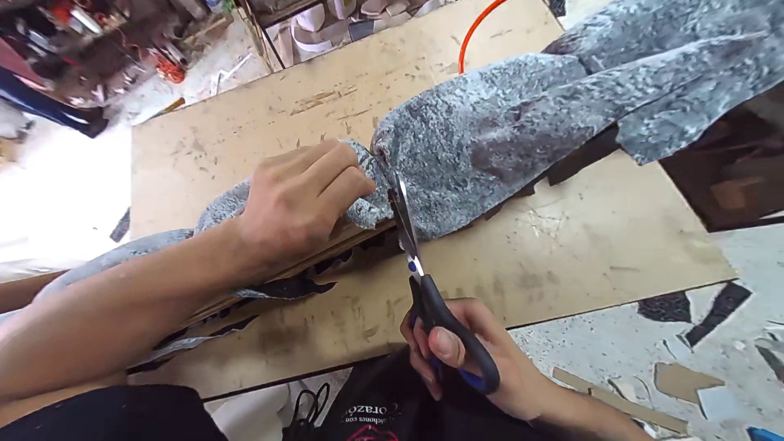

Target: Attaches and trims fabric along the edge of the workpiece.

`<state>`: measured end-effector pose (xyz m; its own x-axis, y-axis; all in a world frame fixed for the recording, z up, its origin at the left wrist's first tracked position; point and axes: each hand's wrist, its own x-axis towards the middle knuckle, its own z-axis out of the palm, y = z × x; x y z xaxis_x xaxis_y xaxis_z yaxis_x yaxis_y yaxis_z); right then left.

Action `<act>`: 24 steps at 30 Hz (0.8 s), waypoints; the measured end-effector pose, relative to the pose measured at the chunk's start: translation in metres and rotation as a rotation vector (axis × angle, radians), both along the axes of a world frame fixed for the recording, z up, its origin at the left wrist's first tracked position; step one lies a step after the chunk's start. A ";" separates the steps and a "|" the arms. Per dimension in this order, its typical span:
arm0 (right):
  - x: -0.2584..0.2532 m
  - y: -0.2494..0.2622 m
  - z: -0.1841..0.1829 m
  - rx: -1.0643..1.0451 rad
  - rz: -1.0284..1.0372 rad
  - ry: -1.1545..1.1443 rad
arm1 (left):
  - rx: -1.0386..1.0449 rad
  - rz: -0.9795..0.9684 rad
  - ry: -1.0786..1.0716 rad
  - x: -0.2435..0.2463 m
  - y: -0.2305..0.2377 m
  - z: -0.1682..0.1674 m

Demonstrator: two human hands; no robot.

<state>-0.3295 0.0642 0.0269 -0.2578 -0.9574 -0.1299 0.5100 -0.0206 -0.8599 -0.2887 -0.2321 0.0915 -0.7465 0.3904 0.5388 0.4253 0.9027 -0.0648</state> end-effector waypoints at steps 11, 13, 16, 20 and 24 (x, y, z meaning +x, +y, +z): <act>0.012 -0.002 0.001 0.158 -0.124 0.011 | -0.041 -0.093 -0.004 0.001 0.002 0.001; 0.014 -0.001 -0.002 0.180 -0.157 0.005 | -0.037 -0.103 -0.024 0.000 0.002 0.002; 0.015 0.004 -0.003 0.169 -0.168 -0.027 | -0.021 -0.120 -0.057 0.000 0.002 0.001; 0.010 0.003 -0.007 0.082 -0.132 -0.060 | -0.027 -0.148 -0.083 0.000 0.002 0.004; 0.008 0.007 -0.007 0.098 -0.143 -0.099 | -0.024 -0.138 -0.081 -0.002 0.000 0.004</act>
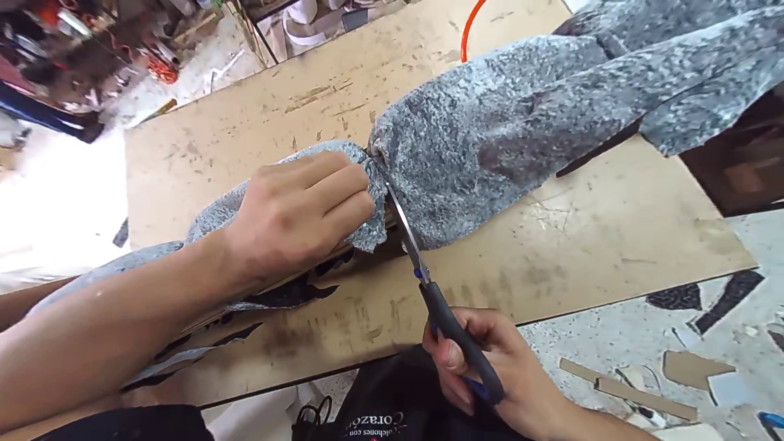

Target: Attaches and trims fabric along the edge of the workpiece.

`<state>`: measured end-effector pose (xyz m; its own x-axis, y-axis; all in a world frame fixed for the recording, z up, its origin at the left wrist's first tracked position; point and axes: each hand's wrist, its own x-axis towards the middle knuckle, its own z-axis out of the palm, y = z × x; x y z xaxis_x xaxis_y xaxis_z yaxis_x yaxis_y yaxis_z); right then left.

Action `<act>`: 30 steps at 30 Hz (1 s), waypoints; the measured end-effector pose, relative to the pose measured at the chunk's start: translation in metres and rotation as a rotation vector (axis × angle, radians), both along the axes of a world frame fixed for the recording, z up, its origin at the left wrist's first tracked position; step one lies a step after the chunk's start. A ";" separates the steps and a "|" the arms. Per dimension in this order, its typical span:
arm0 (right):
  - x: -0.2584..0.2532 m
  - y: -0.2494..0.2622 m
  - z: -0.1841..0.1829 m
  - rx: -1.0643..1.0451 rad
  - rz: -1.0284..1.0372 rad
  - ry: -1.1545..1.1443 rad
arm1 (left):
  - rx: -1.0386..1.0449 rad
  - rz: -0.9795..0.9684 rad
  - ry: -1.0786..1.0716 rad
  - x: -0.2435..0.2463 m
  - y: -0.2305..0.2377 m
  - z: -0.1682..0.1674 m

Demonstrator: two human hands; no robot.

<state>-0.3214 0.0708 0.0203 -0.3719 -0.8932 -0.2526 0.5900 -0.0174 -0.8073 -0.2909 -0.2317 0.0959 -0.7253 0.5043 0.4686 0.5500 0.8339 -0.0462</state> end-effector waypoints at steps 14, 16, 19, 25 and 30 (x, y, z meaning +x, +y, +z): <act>-0.046 0.068 -0.238 0.854 0.112 1.404 | 0.346 0.279 -0.084 -0.008 -0.005 0.002; -0.052 0.030 -0.159 0.544 -0.314 1.558 | 0.301 0.240 -0.055 -0.009 -0.007 0.002; -0.078 -0.019 -0.032 0.179 -0.664 1.908 | 0.182 0.214 -0.051 -0.008 -0.001 0.001; -0.162 -0.106 0.033 -0.443 -0.265 1.815 | -0.017 0.151 -0.050 0.004 0.007 0.000; -0.164 -0.126 0.023 -0.590 -0.394 1.701 | -0.005 0.155 0.062 -0.002 0.009 -0.003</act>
<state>-0.4853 -0.0554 0.0433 -0.0439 -0.5236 0.8508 -0.8666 -0.4038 -0.2932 -0.2931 -0.2229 0.0930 -0.7643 0.3910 0.5128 0.4107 0.9082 -0.0804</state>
